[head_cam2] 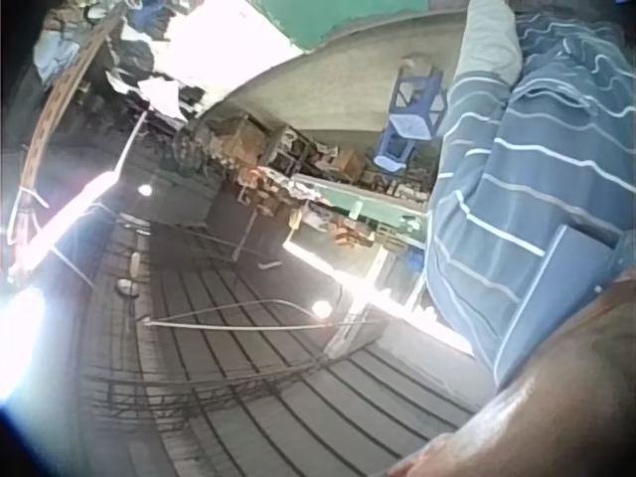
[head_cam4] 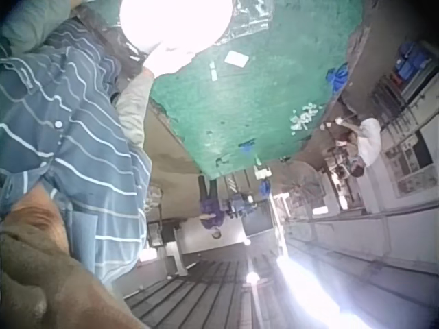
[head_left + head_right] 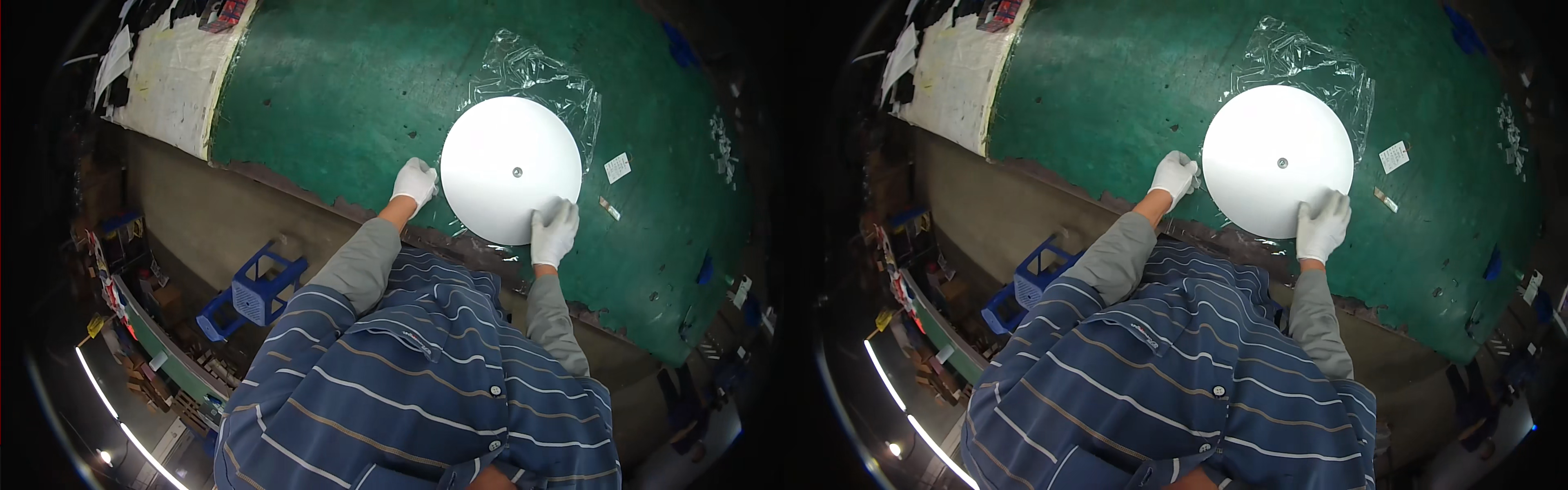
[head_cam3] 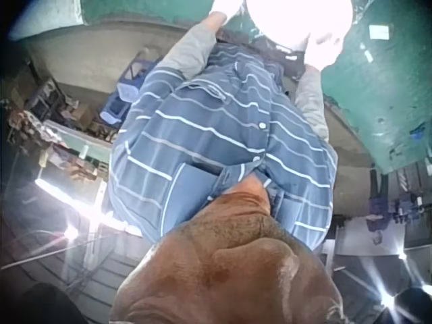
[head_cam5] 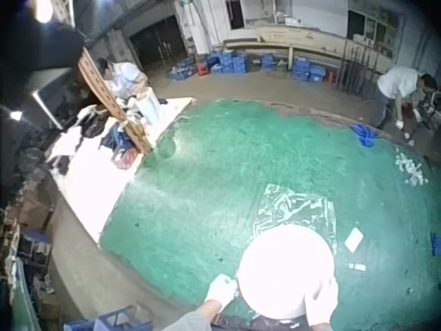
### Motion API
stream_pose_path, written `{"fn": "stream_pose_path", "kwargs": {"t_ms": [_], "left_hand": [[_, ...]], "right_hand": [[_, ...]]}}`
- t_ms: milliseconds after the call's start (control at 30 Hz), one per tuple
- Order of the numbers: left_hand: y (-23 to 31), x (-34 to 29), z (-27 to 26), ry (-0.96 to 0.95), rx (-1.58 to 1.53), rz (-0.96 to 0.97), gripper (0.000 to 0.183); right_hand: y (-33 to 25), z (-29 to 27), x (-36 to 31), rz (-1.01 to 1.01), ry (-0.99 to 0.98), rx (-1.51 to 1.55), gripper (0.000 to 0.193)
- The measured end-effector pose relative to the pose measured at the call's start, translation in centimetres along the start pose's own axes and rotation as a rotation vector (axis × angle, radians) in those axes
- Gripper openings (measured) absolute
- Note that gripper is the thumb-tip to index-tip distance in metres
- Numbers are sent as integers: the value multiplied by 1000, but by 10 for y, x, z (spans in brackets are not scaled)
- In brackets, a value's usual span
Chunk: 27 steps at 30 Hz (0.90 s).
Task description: Wrapping circular metal plates in plastic film and attaching labels.
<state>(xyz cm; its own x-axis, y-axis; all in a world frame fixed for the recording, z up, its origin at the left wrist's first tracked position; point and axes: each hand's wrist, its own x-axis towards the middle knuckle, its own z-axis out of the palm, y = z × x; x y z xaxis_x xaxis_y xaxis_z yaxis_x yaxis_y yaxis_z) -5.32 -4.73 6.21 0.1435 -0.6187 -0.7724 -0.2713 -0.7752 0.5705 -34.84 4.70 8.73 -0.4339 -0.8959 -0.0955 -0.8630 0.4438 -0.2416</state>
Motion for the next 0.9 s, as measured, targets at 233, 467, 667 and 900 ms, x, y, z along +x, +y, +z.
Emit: {"fn": "stream_pose_path", "kwargs": {"t_ms": [233,467,667,900], "left_hand": [[-15,41,9,58,224,178,27],[-34,50,10,197,-16,395,28],[36,56,8,208,-159,270,40],[155,99,30,273,327,623,77]], "right_hand": [[73,11,8,632,-34,393,63],[59,-20,-17,488,-396,178,47],[94,-2,-4,596,-505,341,32],[88,-23,115,494,-117,575,68]]}}
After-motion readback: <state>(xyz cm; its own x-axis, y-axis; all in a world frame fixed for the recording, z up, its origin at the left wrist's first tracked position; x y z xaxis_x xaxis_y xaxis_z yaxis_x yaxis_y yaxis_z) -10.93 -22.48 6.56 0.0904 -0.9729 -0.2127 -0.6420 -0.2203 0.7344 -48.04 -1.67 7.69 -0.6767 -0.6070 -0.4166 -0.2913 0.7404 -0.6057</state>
